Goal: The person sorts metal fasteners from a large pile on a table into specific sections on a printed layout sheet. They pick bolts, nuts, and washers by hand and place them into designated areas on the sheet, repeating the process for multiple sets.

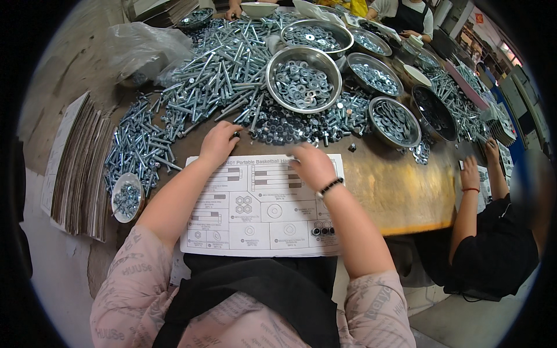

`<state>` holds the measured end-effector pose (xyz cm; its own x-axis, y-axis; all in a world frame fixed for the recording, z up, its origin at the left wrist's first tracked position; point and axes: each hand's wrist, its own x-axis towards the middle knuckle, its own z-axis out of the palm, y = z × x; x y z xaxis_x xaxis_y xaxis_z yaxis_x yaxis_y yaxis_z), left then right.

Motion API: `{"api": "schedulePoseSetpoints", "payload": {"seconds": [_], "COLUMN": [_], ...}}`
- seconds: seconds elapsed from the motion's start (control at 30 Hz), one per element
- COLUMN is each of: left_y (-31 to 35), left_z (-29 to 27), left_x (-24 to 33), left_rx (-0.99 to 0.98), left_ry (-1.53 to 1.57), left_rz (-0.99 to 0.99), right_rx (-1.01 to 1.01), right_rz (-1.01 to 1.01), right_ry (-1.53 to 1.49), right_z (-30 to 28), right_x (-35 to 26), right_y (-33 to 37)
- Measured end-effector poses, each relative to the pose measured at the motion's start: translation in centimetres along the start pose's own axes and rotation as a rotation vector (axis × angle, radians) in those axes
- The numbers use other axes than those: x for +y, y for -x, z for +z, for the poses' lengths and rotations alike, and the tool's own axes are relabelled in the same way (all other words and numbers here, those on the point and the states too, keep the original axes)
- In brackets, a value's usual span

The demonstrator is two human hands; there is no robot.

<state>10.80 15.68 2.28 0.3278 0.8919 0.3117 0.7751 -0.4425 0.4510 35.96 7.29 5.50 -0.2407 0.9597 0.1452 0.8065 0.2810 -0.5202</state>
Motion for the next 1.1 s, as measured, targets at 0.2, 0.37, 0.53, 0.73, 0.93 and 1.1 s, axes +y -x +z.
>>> {"api": "schedulePoseSetpoints", "payload": {"seconds": [0.2,0.37,0.53,0.73,0.93,1.1], "left_y": [-0.1,-0.3,-1.4,-1.8,-0.7,2.8], "left_z": [0.3,-0.2,0.9,1.5,-0.2,0.7], "left_x": [-3.4,-2.7,-2.3,-1.9,1.5,8.1], "left_rx": [-0.007,0.003,-0.044,-0.088,-0.049,-0.227], "left_ry": [-0.064,0.004,-0.021,-0.117,0.058,0.351], "left_rz": [-0.001,-0.108,-0.182,-0.194,-0.151,0.094], "right_rx": [0.054,0.033,-0.019,0.038,-0.085,-0.186], "right_rz": [-0.010,-0.010,-0.016,-0.002,0.118,0.242], "right_ry": [0.111,0.310,0.437,0.055,-0.263,-0.075], "right_z": [4.6,5.9,6.7,2.9,-3.0,-4.8], "right_x": [-1.8,-2.6,-3.2,-3.2,-0.9,1.3], "right_y": [-6.3,-8.0,-8.8,-6.2,3.2,10.7]}}
